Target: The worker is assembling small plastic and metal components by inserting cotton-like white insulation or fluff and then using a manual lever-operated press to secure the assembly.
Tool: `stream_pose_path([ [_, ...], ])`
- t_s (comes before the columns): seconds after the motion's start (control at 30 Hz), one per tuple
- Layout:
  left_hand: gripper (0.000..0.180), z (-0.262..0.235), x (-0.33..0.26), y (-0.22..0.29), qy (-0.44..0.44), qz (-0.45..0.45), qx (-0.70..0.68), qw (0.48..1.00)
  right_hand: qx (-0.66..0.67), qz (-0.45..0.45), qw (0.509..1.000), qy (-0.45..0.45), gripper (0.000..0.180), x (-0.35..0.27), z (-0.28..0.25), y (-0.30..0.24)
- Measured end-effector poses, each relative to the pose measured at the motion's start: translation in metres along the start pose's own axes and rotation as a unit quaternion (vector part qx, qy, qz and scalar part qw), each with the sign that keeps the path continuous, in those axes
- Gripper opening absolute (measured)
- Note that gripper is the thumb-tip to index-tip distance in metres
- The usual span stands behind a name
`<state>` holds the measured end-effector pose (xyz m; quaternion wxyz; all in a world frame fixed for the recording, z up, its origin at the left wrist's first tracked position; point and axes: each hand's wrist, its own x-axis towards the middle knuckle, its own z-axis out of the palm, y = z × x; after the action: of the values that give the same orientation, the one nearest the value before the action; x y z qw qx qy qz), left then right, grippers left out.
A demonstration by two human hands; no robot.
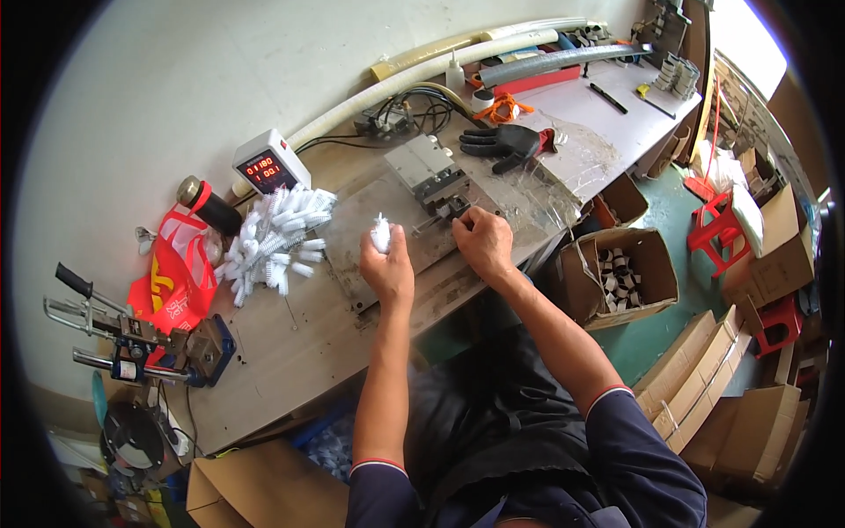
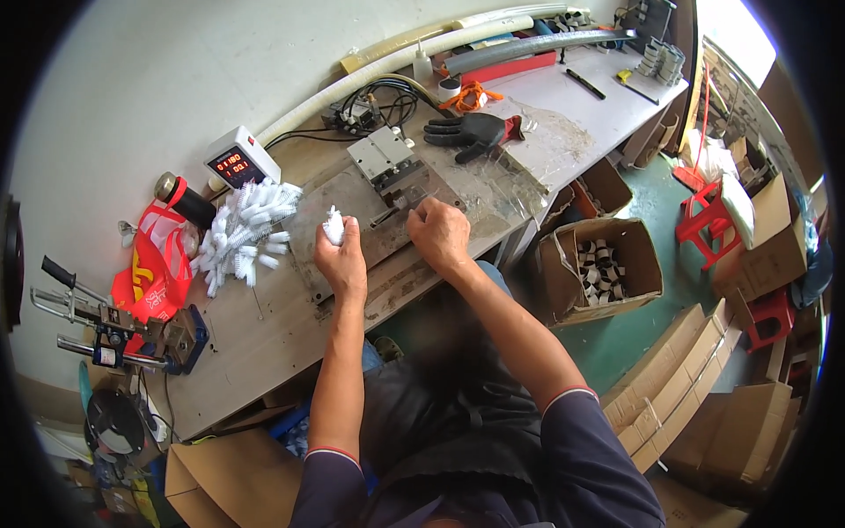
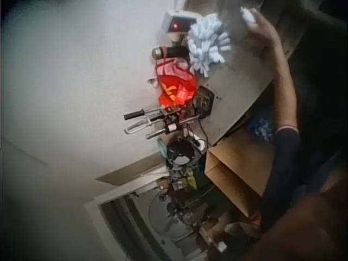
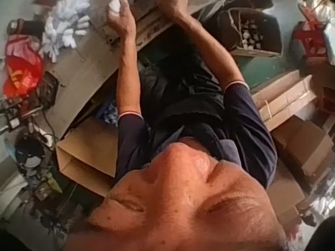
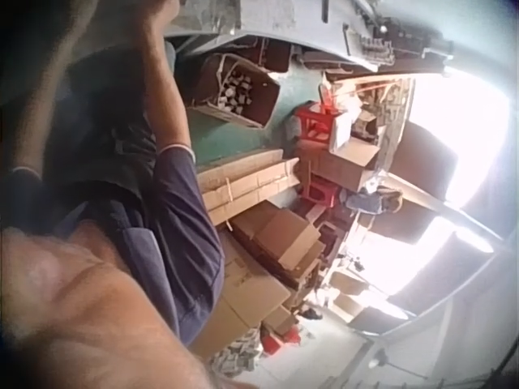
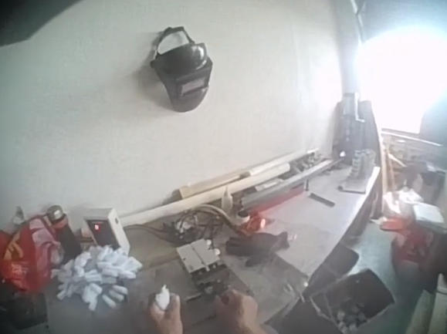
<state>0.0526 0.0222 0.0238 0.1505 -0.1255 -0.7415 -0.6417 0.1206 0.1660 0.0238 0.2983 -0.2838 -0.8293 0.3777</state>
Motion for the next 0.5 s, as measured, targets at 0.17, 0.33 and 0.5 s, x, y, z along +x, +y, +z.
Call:
stream_pose_path([
  [0.17,0.018,0.004,-0.008,0.005,-0.040,0.044,0.080,0.995,0.035,0.010,0.999,-0.005,0.022,-0.002,-0.005,0.006],
  [0.33,0.023,0.010,-0.009,0.000,-0.076,0.127,0.212,0.966,0.101,0.025,0.994,-0.014,0.022,-0.006,-0.006,0.006],
  [0.5,0.022,0.020,-0.003,-0.004,-0.084,0.119,0.215,0.966,0.122,0.008,0.993,0.001,0.021,0.000,-0.002,0.011],
])
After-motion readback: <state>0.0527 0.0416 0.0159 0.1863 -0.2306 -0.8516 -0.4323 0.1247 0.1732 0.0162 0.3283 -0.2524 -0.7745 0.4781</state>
